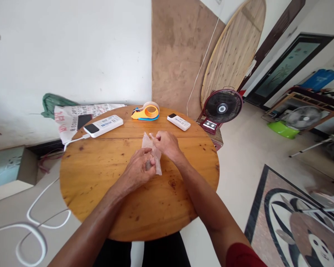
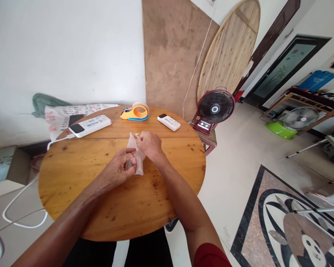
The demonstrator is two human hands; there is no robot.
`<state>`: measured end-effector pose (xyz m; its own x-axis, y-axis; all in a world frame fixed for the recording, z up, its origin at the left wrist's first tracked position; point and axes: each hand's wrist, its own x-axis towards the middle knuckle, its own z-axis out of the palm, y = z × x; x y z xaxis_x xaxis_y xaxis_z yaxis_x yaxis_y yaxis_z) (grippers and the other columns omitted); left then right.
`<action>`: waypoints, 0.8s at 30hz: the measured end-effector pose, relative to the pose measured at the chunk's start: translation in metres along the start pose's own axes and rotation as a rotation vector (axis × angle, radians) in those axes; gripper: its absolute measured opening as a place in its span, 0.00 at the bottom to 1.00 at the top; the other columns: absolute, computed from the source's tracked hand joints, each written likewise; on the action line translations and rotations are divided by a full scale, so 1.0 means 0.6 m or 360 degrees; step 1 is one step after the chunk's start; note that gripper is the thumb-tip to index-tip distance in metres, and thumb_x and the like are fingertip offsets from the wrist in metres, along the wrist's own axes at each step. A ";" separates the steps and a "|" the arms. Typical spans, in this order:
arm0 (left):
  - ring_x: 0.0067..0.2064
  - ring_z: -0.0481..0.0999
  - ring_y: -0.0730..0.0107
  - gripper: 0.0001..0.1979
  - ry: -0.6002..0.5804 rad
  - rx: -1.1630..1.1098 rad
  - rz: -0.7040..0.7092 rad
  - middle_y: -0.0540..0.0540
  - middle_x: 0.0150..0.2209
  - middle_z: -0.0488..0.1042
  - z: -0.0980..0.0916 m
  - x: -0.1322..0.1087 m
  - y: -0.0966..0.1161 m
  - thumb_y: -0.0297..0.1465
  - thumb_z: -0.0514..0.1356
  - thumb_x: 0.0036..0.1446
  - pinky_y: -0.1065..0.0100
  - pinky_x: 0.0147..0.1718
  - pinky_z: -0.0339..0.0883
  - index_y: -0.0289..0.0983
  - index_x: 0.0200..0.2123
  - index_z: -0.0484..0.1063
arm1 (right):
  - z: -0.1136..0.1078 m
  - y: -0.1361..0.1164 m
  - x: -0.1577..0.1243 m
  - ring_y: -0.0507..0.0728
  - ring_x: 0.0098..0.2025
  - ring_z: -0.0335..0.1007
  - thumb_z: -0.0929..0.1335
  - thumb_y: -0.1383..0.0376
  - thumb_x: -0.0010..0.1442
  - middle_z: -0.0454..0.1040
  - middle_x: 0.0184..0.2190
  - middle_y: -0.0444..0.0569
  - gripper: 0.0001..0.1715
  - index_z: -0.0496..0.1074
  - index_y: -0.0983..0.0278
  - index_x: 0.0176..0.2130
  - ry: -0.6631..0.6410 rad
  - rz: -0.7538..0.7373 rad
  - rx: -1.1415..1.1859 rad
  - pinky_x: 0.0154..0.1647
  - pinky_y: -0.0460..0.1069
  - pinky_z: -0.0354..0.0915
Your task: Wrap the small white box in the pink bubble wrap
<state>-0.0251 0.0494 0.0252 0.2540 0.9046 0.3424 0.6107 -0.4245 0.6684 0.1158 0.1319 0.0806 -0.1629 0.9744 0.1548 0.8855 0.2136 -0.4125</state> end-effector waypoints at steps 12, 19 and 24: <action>0.51 0.73 0.61 0.02 0.0029 -0.0170 0.0031 0.43 0.52 0.70 -0.003 -0.003 0.015 0.29 0.55 0.49 0.63 0.45 0.71 0.39 0.29 0.67 | 0.035 0.028 0.000 0.49 0.20 0.68 0.64 0.65 0.59 0.76 0.27 0.45 0.08 0.71 0.66 0.32 -0.0255 0.0225 0.1155 0.19 0.42 0.59; 0.57 0.66 0.53 0.02 0.0118 0.0160 0.0217 0.40 0.59 0.65 -0.006 -0.002 0.013 0.27 0.57 0.50 0.53 0.51 0.65 0.38 0.29 0.69 | 0.034 0.033 0.001 0.48 0.22 0.72 0.62 0.67 0.62 0.79 0.32 0.49 0.11 0.72 0.67 0.35 -0.0408 0.0249 0.1186 0.19 0.40 0.60; 0.49 0.70 0.58 0.04 0.0137 0.0197 0.0346 0.44 0.49 0.75 -0.008 -0.001 0.015 0.24 0.56 0.50 0.56 0.48 0.66 0.39 0.28 0.67 | 0.042 0.041 0.005 0.49 0.24 0.73 0.62 0.69 0.60 0.79 0.32 0.47 0.10 0.74 0.66 0.36 -0.0398 0.0238 0.1151 0.23 0.41 0.63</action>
<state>-0.0236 0.0447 0.0341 0.3278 0.7835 0.5279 0.6373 -0.5959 0.4886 0.1259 0.1415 0.0483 -0.2338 0.9648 -0.1202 0.4162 -0.0125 -0.9092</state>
